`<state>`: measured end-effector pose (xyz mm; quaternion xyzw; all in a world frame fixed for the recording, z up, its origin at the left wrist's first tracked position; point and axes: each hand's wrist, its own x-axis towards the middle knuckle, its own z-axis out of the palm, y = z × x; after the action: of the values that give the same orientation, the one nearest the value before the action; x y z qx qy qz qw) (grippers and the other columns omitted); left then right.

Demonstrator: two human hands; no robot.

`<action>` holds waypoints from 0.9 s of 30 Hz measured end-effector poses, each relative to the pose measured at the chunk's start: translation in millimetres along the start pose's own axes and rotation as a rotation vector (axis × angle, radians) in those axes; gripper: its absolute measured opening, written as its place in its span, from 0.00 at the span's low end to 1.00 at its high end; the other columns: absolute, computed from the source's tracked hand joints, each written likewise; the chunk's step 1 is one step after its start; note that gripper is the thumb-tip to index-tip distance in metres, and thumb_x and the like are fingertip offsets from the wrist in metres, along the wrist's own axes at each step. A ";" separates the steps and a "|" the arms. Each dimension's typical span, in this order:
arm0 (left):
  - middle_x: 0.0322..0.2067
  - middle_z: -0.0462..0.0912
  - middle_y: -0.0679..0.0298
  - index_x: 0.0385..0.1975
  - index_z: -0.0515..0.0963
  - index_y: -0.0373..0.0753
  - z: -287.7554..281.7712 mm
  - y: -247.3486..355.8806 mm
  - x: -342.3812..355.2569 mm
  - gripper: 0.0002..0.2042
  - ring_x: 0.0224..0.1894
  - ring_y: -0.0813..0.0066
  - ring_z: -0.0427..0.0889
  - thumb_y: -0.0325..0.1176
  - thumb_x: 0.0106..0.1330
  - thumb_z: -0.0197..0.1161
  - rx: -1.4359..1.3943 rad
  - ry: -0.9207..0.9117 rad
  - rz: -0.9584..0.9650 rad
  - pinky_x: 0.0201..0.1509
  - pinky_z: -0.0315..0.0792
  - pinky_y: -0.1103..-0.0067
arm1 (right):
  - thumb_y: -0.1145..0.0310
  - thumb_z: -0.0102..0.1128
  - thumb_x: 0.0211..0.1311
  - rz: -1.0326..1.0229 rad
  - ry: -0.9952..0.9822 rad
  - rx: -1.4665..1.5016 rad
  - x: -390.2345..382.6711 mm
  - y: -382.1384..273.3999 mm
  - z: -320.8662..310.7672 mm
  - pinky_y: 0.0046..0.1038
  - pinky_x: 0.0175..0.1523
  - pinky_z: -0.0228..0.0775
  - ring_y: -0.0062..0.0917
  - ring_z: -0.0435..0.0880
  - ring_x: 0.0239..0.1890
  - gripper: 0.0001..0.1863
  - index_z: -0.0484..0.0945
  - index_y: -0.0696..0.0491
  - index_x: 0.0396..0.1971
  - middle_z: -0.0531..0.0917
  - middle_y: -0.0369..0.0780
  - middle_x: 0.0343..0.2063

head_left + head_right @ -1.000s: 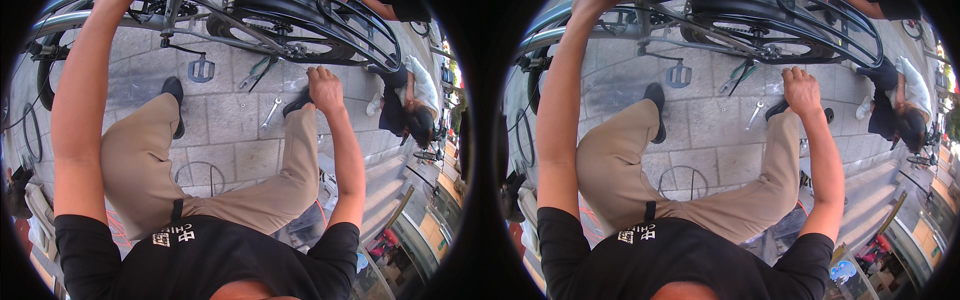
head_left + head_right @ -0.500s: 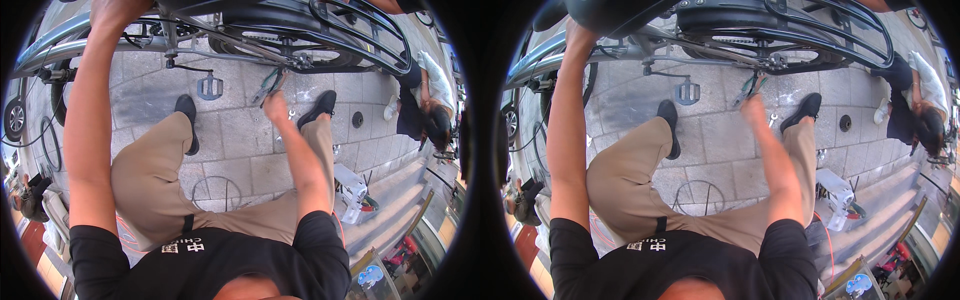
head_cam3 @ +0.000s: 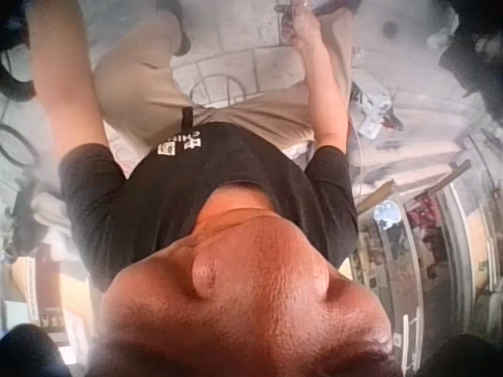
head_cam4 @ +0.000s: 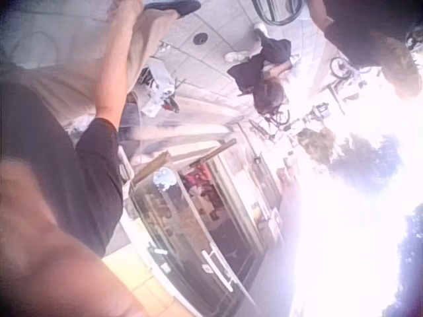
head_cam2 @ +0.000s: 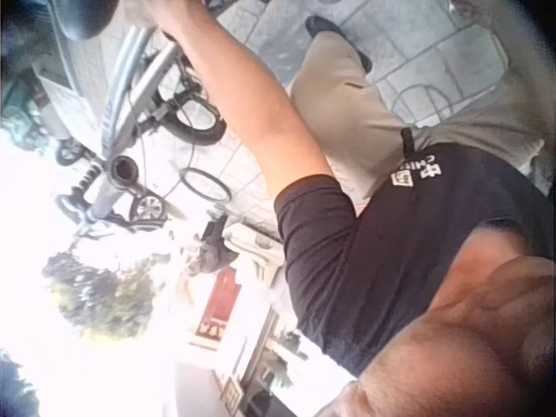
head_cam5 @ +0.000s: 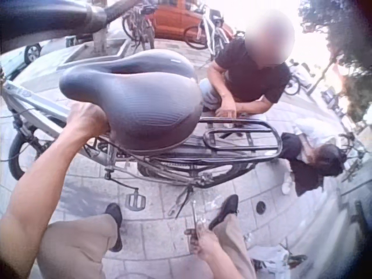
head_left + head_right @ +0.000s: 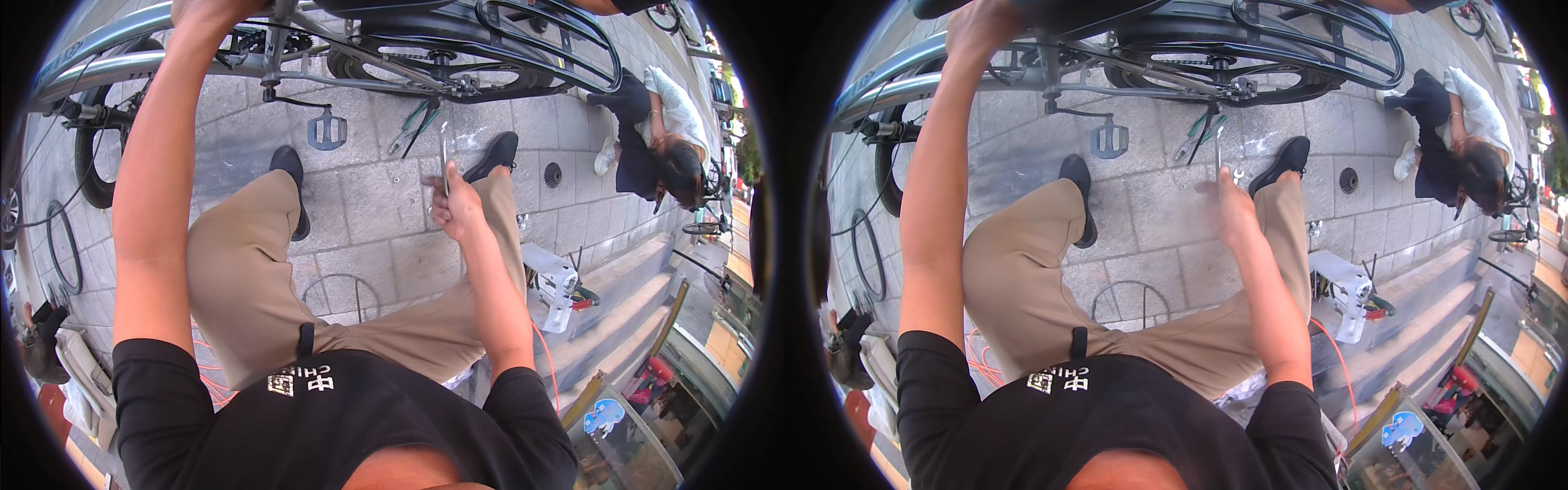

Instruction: The person uses a wrench to tighten bolts on the rear wheel and derailleur of a bicycle. They flip the bicycle upright and continue adjusting the rear derailleur and wheel area with the wrench.

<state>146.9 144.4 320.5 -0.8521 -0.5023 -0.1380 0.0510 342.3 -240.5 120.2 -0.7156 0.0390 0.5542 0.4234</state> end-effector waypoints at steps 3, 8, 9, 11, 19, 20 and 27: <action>0.42 0.88 0.44 0.39 0.88 0.38 -8.7 -19.0 -1.0 0.15 0.47 0.45 0.88 0.41 0.58 0.66 0.083 -0.012 -0.084 0.51 0.81 0.59 | 0.49 0.55 0.77 -0.346 0.223 -0.759 15.4 10.2 -30.4 0.42 0.45 0.78 0.42 0.85 0.34 0.25 0.87 0.58 0.45 0.85 0.48 0.28; 0.38 0.88 0.44 0.35 0.88 0.38 -5.7 -19.5 -2.2 0.13 0.43 0.44 0.88 0.40 0.56 0.67 0.129 -0.108 -0.101 0.47 0.82 0.58 | 0.59 0.60 0.73 -0.919 0.354 -1.471 4.9 -62.7 -49.3 0.45 0.42 0.79 0.48 0.86 0.35 0.13 0.80 0.54 0.34 0.87 0.46 0.33; 0.37 0.88 0.44 0.35 0.88 0.39 -3.3 -22.3 -3.3 0.13 0.43 0.44 0.88 0.40 0.56 0.68 0.124 -0.079 -0.071 0.47 0.82 0.58 | 0.59 0.60 0.73 -1.018 0.340 -1.511 7.1 -78.5 -52.7 0.45 0.41 0.79 0.46 0.86 0.35 0.13 0.79 0.53 0.33 0.87 0.44 0.31; 0.36 0.88 0.44 0.35 0.87 0.39 -4.4 -23.6 -5.3 0.13 0.42 0.43 0.88 0.40 0.55 0.69 0.105 -0.015 -0.023 0.46 0.81 0.58 | 0.60 0.61 0.72 -1.162 0.329 -1.598 15.8 -105.8 -54.5 0.44 0.40 0.79 0.43 0.87 0.34 0.12 0.78 0.52 0.31 0.86 0.42 0.30; 0.37 0.89 0.47 0.34 0.87 0.40 25.9 -37.4 1.9 0.15 0.41 0.46 0.88 0.43 0.53 0.73 0.154 0.015 0.080 0.43 0.81 0.57 | 0.59 0.62 0.71 -1.339 0.295 -1.832 54.1 -146.8 -62.9 0.42 0.40 0.79 0.38 0.87 0.34 0.12 0.78 0.50 0.29 0.85 0.39 0.28; 0.37 0.89 0.47 0.34 0.87 0.40 21.4 -39.4 0.9 0.15 0.41 0.46 0.88 0.44 0.52 0.73 0.171 0.065 0.116 0.42 0.81 0.57 | 0.59 0.61 0.71 -1.366 0.305 -1.846 59.4 -150.2 -63.0 0.41 0.40 0.79 0.38 0.87 0.34 0.13 0.78 0.50 0.29 0.85 0.39 0.28; 0.42 0.88 0.48 0.46 0.84 0.43 52.7 -116.4 15.2 0.21 0.46 0.46 0.87 0.47 0.55 0.73 0.218 0.145 0.179 0.48 0.80 0.58 | 0.56 0.52 0.78 -0.676 0.304 -1.482 180.1 -30.1 -49.1 0.49 0.46 0.80 0.49 0.89 0.39 0.15 0.72 0.55 0.45 0.87 0.53 0.34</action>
<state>62.2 226.2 268.4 -0.8708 -0.4312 -0.1386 0.1914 464.4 -178.7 -10.4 -0.8494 -0.4969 0.1763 -0.0242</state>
